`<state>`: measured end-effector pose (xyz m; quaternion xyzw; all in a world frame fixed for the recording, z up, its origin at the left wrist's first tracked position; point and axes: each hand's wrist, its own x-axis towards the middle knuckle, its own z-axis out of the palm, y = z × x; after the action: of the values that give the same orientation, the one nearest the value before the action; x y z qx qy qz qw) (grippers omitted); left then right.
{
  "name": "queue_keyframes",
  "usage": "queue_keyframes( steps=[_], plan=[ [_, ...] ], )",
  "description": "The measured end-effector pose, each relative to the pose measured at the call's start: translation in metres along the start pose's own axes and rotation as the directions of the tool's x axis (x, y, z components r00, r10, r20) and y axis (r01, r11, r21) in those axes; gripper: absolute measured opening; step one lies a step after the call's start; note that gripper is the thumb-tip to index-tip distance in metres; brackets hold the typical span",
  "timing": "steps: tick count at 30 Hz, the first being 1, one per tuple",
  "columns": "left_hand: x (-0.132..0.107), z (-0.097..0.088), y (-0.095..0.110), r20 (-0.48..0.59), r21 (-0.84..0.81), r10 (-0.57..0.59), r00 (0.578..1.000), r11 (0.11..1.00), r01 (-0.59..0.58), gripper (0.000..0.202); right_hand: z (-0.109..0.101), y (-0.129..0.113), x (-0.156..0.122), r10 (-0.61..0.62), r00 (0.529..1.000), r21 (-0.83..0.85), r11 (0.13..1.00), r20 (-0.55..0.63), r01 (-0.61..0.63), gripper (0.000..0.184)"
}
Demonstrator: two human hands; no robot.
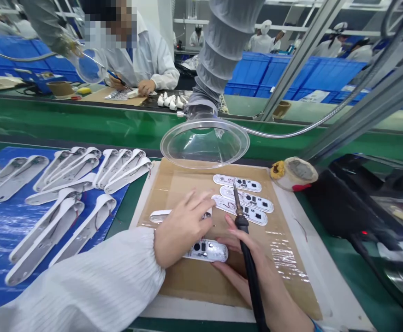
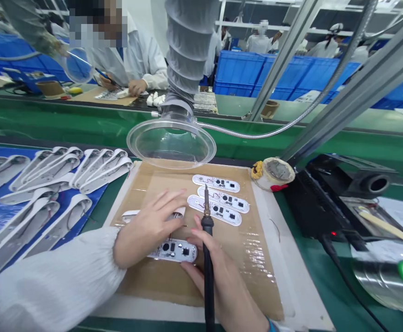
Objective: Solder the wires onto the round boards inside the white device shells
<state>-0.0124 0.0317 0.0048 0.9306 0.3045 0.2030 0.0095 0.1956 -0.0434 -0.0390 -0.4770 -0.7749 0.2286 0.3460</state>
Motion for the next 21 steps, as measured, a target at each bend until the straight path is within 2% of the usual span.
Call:
queue_keyframes(
  steps=[2,4,7,10,12,15,17,18,19,21],
  plan=[
    [-0.005,0.0,0.011,-0.031,-0.085,-0.14,0.99,0.987,0.137,0.021,0.003,-0.002,0.003,0.042,0.998,0.015,0.999,-0.042,-0.041,0.062],
    [-0.012,-0.002,0.021,-0.036,-0.196,-0.226,0.974,0.957,0.214,0.022,0.004,-0.005,0.007,0.053,0.996,0.001,0.999,-0.073,-0.053,0.06],
    [-0.018,0.0,0.028,-0.039,-0.276,-0.269,0.962,0.929,0.248,0.019,-0.003,-0.012,0.007,0.025,0.992,-0.059,0.998,-0.12,-0.033,0.053],
    [-0.017,0.005,0.028,-0.037,-0.272,-0.305,0.952,0.919,0.285,0.018,-0.02,-0.019,0.002,0.114,0.957,-0.063,0.989,-0.265,-0.136,0.037],
    [-0.014,0.007,0.028,-0.038,-0.261,-0.323,0.946,0.917,0.303,0.017,-0.035,-0.02,-0.001,0.195,0.886,-0.005,0.976,-0.42,-0.217,0.03],
    [-0.009,0.008,0.028,-0.043,-0.247,-0.333,0.942,0.917,0.313,0.017,-0.053,-0.014,0.0,0.252,0.718,0.086,0.962,-0.649,-0.26,0.032],
    [-0.007,0.008,0.029,-0.052,-0.243,-0.329,0.943,0.92,0.308,0.018,-0.061,-0.006,0.003,0.286,0.62,0.145,0.952,-0.731,-0.268,0.028],
    [-0.006,0.008,0.03,-0.056,-0.243,-0.329,0.943,0.92,0.307,0.018,-0.063,-0.002,0.004,0.29,0.593,0.177,0.954,-0.751,-0.243,0.022],
    [-0.006,0.008,0.03,-0.057,-0.243,-0.329,0.943,0.92,0.306,0.018,-0.064,0.002,0.005,0.293,0.596,0.213,0.956,-0.747,-0.203,0.017],
    [-0.007,0.008,0.03,-0.056,-0.242,-0.329,0.943,0.92,0.307,0.017,-0.063,0.007,0.004,0.271,0.666,0.274,0.956,-0.695,-0.103,0.019]
  ],
)
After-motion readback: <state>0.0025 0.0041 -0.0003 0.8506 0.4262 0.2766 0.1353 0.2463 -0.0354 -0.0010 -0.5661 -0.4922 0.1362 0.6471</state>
